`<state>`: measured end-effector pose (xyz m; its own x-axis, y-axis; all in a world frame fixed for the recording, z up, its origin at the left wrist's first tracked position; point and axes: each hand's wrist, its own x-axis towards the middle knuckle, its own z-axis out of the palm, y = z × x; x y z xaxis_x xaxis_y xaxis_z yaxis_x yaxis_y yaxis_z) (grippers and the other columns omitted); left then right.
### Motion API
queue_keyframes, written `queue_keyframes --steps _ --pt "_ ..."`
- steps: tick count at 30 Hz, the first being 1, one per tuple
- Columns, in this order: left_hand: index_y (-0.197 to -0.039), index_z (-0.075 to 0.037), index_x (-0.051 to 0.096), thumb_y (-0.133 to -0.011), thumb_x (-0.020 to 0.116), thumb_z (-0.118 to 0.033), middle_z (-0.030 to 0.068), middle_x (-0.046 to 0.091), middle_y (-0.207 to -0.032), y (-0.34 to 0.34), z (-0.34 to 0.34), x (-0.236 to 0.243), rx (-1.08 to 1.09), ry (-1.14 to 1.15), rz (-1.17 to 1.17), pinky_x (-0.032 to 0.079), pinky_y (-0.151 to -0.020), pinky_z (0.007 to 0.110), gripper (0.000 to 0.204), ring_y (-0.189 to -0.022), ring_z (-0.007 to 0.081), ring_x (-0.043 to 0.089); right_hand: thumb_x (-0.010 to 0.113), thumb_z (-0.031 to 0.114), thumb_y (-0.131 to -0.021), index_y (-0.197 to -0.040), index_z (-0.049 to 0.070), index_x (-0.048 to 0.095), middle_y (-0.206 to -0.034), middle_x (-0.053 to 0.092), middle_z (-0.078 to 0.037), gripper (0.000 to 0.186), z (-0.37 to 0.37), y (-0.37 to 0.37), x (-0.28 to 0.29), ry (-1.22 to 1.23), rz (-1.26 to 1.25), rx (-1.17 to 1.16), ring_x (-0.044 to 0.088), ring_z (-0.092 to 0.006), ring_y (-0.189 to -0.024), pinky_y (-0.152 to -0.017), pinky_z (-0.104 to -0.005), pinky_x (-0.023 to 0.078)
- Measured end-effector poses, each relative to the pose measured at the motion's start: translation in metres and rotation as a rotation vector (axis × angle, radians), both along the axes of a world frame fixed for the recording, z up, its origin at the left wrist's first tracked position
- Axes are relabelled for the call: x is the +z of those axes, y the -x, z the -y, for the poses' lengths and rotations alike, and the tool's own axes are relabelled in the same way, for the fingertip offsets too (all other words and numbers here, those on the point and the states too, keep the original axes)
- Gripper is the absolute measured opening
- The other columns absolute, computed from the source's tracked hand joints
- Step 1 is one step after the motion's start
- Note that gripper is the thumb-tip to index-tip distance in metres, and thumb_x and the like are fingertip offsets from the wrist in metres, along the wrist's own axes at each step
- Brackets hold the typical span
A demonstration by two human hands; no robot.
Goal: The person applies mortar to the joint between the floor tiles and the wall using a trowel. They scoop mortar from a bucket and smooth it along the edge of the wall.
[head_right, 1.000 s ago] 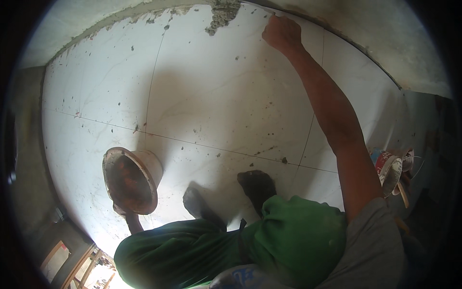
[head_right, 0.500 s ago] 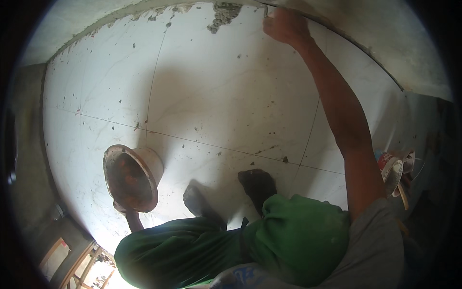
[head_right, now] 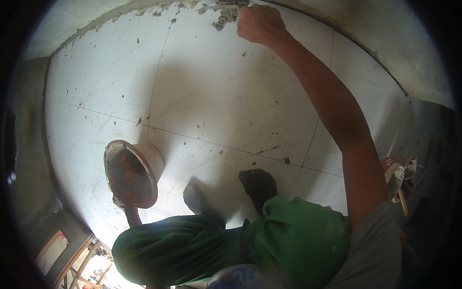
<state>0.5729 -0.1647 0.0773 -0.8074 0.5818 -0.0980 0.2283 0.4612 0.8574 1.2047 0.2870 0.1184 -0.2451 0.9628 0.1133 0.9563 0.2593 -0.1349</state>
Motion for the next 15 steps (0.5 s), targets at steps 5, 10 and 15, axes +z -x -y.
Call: queue_keyframes --steps 5,10,15 --pt "-0.139 0.001 0.057 -0.108 0.057 -0.046 0.0123 0.067 -0.122 -0.002 0.003 -0.003 -0.001 0.002 0.001 0.058 -0.089 0.034 0.056 -0.104 0.0218 0.066 0.059 0.028 -0.093 -0.09 0.001 0.074 -0.093 0.075 -0.023 0.031 -0.014 0.034 -0.003 0.244 0.004 0.054 0.073 -0.0412 -0.091 -0.085 -0.0532 0.057" --pt "-0.139 0.001 0.057 -0.109 0.057 -0.046 0.0122 0.067 -0.122 0.0 0.006 -0.004 -0.005 0.015 -0.005 0.058 -0.089 0.033 0.057 -0.104 0.0213 0.066 0.058 0.028 -0.093 -0.095 0.0 0.074 -0.096 0.076 -0.024 0.032 0.038 -0.005 -0.032 0.235 -0.064 -0.026 0.074 -0.0411 -0.095 -0.088 -0.0529 0.057" --pt "-0.14 0.001 0.056 -0.109 0.057 -0.047 0.012 0.066 -0.123 0.005 0.006 -0.008 -0.015 0.027 0.001 0.058 -0.089 0.033 0.057 -0.104 0.0209 0.066 0.06 0.031 -0.093 -0.097 0.001 0.074 -0.097 0.076 -0.024 0.033 0.008 -0.05 -0.039 0.224 -0.034 -0.184 0.074 -0.0421 -0.097 -0.09 -0.054 0.057"
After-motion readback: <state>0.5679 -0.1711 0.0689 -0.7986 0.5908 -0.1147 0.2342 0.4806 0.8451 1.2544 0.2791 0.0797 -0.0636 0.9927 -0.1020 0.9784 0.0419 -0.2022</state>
